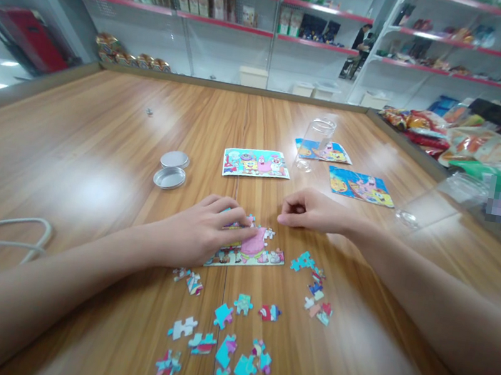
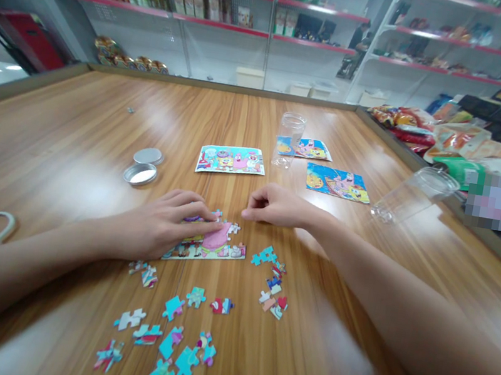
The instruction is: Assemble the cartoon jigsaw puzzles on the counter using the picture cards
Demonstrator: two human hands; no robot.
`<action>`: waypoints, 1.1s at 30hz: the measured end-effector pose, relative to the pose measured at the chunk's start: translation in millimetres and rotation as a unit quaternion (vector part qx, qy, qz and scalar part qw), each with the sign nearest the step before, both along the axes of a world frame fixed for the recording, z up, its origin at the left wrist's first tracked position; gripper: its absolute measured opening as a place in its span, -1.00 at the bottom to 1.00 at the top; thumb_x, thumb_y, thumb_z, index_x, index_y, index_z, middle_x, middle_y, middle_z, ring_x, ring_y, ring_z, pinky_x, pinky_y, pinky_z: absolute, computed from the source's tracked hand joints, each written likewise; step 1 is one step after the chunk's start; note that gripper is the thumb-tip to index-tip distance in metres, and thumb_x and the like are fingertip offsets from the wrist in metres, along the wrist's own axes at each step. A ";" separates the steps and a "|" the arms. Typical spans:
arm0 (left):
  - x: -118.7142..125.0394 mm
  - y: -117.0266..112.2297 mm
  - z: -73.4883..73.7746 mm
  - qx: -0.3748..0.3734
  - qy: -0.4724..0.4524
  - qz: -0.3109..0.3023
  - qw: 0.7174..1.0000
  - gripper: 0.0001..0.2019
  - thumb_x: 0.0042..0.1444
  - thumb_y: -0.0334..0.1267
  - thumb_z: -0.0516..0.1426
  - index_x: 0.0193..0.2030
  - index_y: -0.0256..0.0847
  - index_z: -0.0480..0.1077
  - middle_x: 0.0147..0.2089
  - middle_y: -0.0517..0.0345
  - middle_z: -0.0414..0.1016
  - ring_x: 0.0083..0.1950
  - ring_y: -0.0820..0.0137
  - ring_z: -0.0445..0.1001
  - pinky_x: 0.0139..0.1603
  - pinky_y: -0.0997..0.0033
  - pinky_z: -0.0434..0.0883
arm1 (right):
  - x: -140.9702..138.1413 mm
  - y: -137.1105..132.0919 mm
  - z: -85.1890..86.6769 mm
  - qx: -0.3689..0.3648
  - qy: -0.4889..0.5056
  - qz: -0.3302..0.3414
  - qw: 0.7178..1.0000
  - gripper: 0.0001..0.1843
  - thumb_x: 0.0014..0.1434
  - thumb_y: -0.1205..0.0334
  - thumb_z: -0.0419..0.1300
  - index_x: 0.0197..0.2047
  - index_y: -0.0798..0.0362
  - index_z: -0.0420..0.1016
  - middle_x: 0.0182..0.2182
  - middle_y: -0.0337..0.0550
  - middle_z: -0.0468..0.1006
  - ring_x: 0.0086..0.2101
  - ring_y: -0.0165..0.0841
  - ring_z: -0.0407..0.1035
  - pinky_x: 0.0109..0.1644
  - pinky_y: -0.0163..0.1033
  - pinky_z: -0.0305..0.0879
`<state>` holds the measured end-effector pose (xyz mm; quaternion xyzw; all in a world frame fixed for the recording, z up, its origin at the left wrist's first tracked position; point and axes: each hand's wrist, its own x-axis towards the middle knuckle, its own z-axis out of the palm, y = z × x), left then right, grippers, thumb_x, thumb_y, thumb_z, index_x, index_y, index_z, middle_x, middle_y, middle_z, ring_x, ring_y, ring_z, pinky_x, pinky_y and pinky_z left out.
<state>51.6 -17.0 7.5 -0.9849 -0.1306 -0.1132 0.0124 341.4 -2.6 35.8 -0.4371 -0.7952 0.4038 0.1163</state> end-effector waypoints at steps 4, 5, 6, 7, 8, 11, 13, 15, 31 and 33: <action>-1.4 2.0 -2.8 -0.009 -0.015 -0.003 1.000 -0.43 0.27 -0.48 0.03 0.40 -0.06 0.20 0.13 -0.09 0.42 0.13 0.14 0.30 0.13 0.09 0.35 | 4.2 -1.8 8.3 -0.020 -0.016 0.044 0.999 -0.75 0.16 0.07 0.30 -0.36 0.11 0.54 -0.48 -0.26 0.50 -0.47 -0.46 0.29 -0.40 -0.31 0.14; -1.5 2.3 -3.2 -0.010 -0.019 -0.004 1.000 -0.43 0.27 -0.48 0.03 0.40 -0.06 0.20 0.13 -0.09 0.42 0.12 0.14 0.30 0.12 0.09 0.35 | 2.8 -3.9 11.7 -0.018 -0.030 0.050 0.998 -0.77 0.17 0.09 0.29 -0.34 0.10 0.56 -0.47 -0.25 0.52 -0.47 -0.46 0.30 -0.41 -0.31 0.15; -1.6 2.5 -3.4 -0.010 -0.021 -0.006 1.000 -0.43 0.27 -0.48 0.03 0.40 -0.06 0.21 0.13 -0.09 0.42 0.12 0.14 0.30 0.12 0.09 0.36 | 0.6 -7.0 15.5 -0.012 -0.049 0.056 0.997 -0.80 0.17 0.12 0.29 -0.34 0.09 0.58 -0.48 -0.25 0.54 -0.48 -0.46 0.32 -0.41 -0.31 0.15; -1.5 2.7 -3.5 -0.011 -0.022 -0.007 1.000 -0.43 0.27 -0.48 0.03 0.40 -0.07 0.21 0.13 -0.09 0.42 0.12 0.14 0.30 0.12 0.09 0.36 | -2.2 -11.0 19.7 -0.003 -0.070 0.062 0.996 -0.83 0.17 0.15 0.29 -0.34 0.08 0.59 -0.48 -0.25 0.55 -0.48 -0.45 0.33 -0.42 -0.31 0.14; -1.5 2.8 -3.6 -0.012 -0.023 -0.007 1.000 -0.43 0.26 -0.48 0.03 0.40 -0.08 0.21 0.13 -0.09 0.41 0.12 0.13 0.30 0.12 0.09 0.36 | -5.5 -16.1 24.0 0.013 -0.092 0.066 0.994 -0.86 0.16 0.19 0.30 -0.36 0.07 0.60 -0.48 -0.24 0.57 -0.48 -0.45 0.35 -0.42 -0.31 0.14; -1.6 3.2 -4.0 -0.013 -0.027 -0.008 1.000 -0.43 0.25 -0.49 0.04 0.39 -0.08 0.23 0.13 -0.08 0.41 0.12 0.13 0.31 0.13 0.08 0.37 | -16.5 -37.0 35.8 0.068 -0.141 0.084 0.984 -0.93 0.10 0.27 0.34 -0.41 0.04 0.61 -0.52 -0.26 0.57 -0.51 -0.45 0.36 -0.44 -0.30 0.11; -1.8 3.8 -4.6 -0.013 -0.034 -0.013 0.999 -0.45 0.26 -0.48 0.04 0.37 -0.09 0.24 0.13 -0.09 0.41 0.13 0.12 0.31 0.13 0.06 0.37 | -24.1 -53.8 41.2 0.088 -0.154 0.119 0.977 -0.95 0.09 0.30 0.34 -0.41 0.04 0.60 -0.53 -0.27 0.55 -0.52 -0.45 0.34 -0.44 -0.29 0.08; -2.0 4.3 -5.2 -0.015 -0.038 -0.017 0.999 -0.47 0.27 -0.46 0.04 0.36 -0.11 0.25 0.13 -0.10 0.41 0.13 0.12 0.31 0.14 0.04 0.37 | -31.7 -70.5 43.8 0.084 -0.163 0.157 0.970 -0.91 0.11 0.23 0.35 -0.38 0.06 0.60 -0.51 -0.26 0.55 -0.50 -0.44 0.34 -0.43 -0.29 0.08; -0.1 23.6 -7.3 -0.306 -0.432 0.207 0.823 -0.72 0.16 -0.48 0.09 -0.14 -0.24 0.61 -0.11 0.05 0.60 -0.09 0.37 0.52 -0.02 0.35 0.45 | -69.3 -97.6 7.6 0.265 -0.084 0.207 0.938 -0.69 0.41 0.19 0.09 0.11 0.09 0.50 -0.10 -0.01 0.55 -0.12 -0.25 0.39 -0.04 -0.15 0.29; -0.4 29.7 -11.2 -0.345 -0.467 0.239 0.779 -0.72 0.10 -0.47 0.10 -0.16 -0.26 0.61 -0.17 0.07 0.63 -0.14 0.38 0.52 -0.10 0.39 0.45 | -78.4 -100.4 -1.5 0.318 -0.082 0.215 0.920 -0.59 0.42 0.13 0.07 0.23 0.15 0.42 0.06 0.07 0.51 0.00 -0.17 0.33 0.08 -0.05 0.26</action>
